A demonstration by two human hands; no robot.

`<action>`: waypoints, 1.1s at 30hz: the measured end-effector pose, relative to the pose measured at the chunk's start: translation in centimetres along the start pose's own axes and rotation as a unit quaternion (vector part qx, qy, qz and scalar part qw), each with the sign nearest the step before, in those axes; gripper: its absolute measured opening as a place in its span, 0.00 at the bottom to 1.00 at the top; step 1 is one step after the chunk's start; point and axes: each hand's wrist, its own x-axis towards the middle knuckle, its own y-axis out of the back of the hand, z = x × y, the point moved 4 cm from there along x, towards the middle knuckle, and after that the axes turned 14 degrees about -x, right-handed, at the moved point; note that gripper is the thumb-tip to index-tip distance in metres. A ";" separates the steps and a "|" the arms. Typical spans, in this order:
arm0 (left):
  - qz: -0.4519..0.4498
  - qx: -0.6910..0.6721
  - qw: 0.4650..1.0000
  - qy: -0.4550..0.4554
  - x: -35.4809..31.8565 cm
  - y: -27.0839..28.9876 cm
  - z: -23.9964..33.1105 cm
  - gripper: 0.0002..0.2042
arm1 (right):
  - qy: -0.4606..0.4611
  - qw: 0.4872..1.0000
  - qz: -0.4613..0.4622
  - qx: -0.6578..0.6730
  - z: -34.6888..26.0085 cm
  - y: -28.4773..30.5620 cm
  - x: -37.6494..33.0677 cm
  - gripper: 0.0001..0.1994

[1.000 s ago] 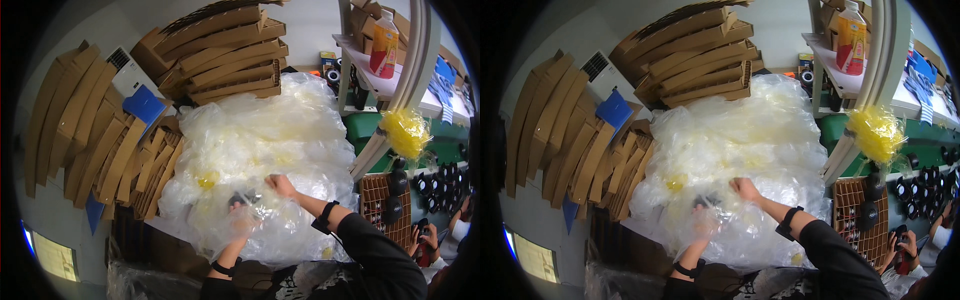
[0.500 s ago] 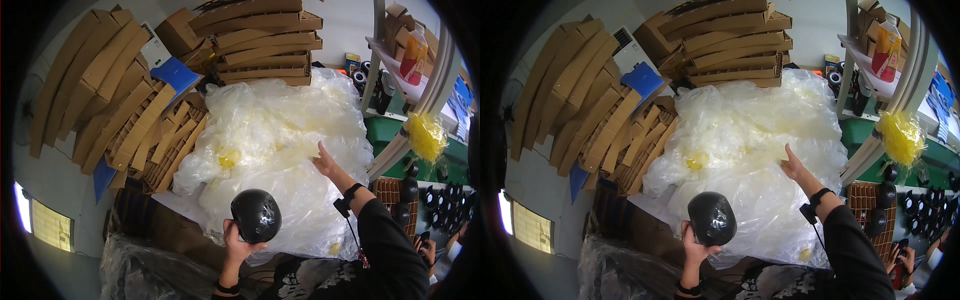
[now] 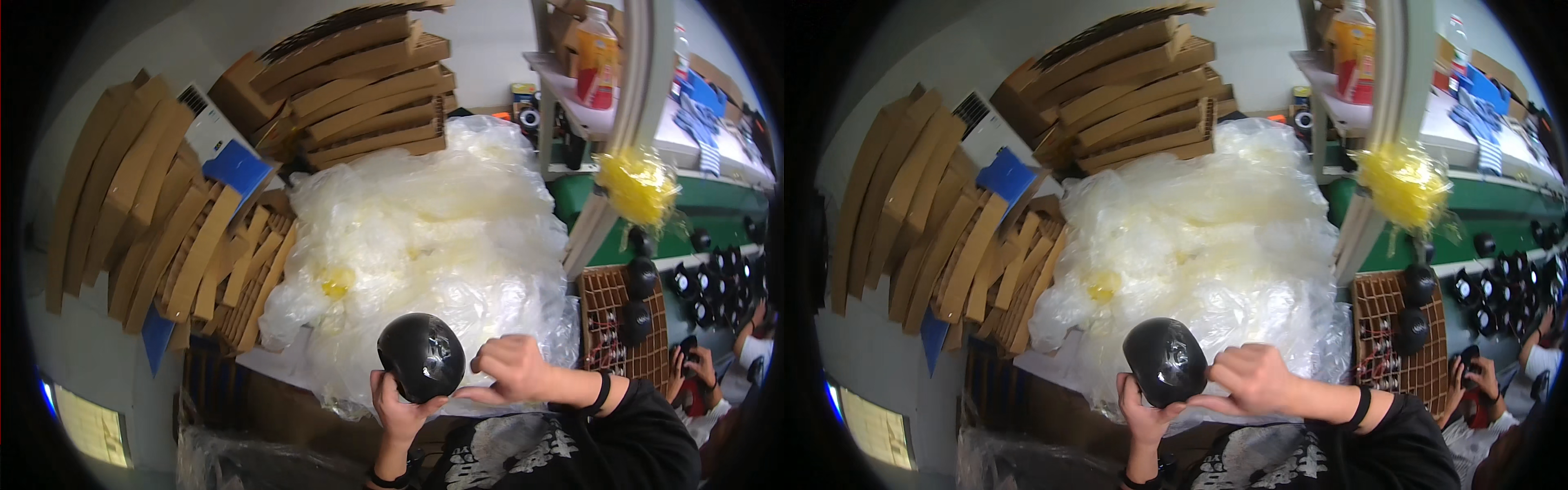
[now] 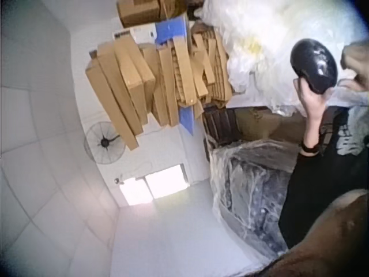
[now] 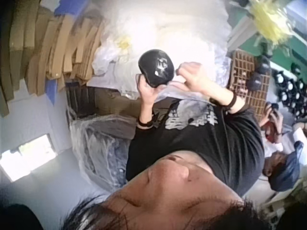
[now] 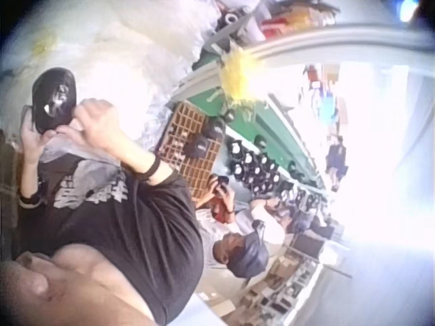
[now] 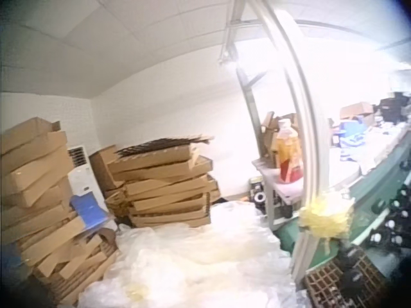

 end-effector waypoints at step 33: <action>-0.059 0.064 0.987 -0.134 -1.9 -10.3 6.4 0.28 | -0.269 0.956 0.039 0.108 2.2 5.7 -7.9 0.07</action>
